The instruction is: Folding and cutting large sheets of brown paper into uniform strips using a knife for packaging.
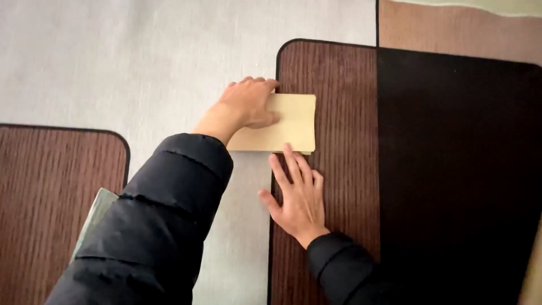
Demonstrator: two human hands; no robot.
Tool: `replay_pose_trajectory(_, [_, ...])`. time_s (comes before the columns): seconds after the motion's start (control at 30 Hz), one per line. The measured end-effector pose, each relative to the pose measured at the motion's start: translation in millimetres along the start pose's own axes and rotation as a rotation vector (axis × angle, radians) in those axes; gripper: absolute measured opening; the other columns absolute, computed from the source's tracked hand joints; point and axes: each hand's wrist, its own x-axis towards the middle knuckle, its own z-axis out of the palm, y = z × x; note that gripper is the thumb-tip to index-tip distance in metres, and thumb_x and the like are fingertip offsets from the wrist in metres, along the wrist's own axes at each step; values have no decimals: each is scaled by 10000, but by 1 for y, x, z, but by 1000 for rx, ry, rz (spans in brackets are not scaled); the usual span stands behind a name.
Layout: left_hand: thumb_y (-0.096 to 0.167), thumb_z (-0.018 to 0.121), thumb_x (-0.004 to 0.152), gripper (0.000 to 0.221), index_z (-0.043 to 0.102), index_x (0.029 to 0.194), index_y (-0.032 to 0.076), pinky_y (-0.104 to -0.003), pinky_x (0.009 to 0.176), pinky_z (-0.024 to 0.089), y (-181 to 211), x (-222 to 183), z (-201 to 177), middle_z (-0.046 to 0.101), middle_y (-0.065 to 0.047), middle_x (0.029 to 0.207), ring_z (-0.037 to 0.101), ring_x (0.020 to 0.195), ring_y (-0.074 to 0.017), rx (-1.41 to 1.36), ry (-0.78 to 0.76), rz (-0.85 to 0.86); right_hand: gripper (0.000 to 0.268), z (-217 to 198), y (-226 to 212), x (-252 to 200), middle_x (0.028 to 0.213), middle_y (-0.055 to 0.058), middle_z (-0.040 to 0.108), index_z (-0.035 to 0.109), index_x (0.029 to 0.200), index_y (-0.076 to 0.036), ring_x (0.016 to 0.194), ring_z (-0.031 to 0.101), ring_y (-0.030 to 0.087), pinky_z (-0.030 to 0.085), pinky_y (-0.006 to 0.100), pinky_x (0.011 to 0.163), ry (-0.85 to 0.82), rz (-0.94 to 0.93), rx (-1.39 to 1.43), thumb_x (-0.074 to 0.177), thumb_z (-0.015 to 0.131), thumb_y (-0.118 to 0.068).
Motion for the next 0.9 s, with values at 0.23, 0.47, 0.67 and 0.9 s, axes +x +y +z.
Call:
replay_pose_trajectory(0.23, [623,852,724,985,634,1562,155,-656,1206,515,5,34,2,691,-148,1536,621,1491,-388,112,-207,-39,821,-3,-6,5,1855,133,370,421,1785,-207,1600,453,364,375,539,1108,5,42,-78,1141,400,-715])
replay_pose_trajectory(0.47, [500,860,709,862,739,1467,107,-634,1162,545,12,3,-30,786,-160,1407,713,1380,-408,-2,-371,-150,840,-1,-5,4,1860,107,344,398,1788,-186,1620,423,367,371,531,1121,-13,43,-94,1144,398,-726])
replay_pose_trajectory(0.67, [578,807,757,939,669,1589,162,-606,1211,551,29,-19,-38,714,-171,1485,656,1447,-404,-37,-299,-83,818,-3,-5,-4,1840,133,353,419,1770,-149,1609,425,377,365,543,1159,-7,50,-73,1154,434,-686])
replay_pose_trajectory(0.9, [666,801,780,1012,578,1667,234,-634,1230,510,29,17,6,607,-206,1586,576,1499,-453,73,-206,-26,748,-3,-9,-10,1719,186,389,457,1722,-140,1523,486,378,381,547,1206,21,44,25,1171,439,-645])
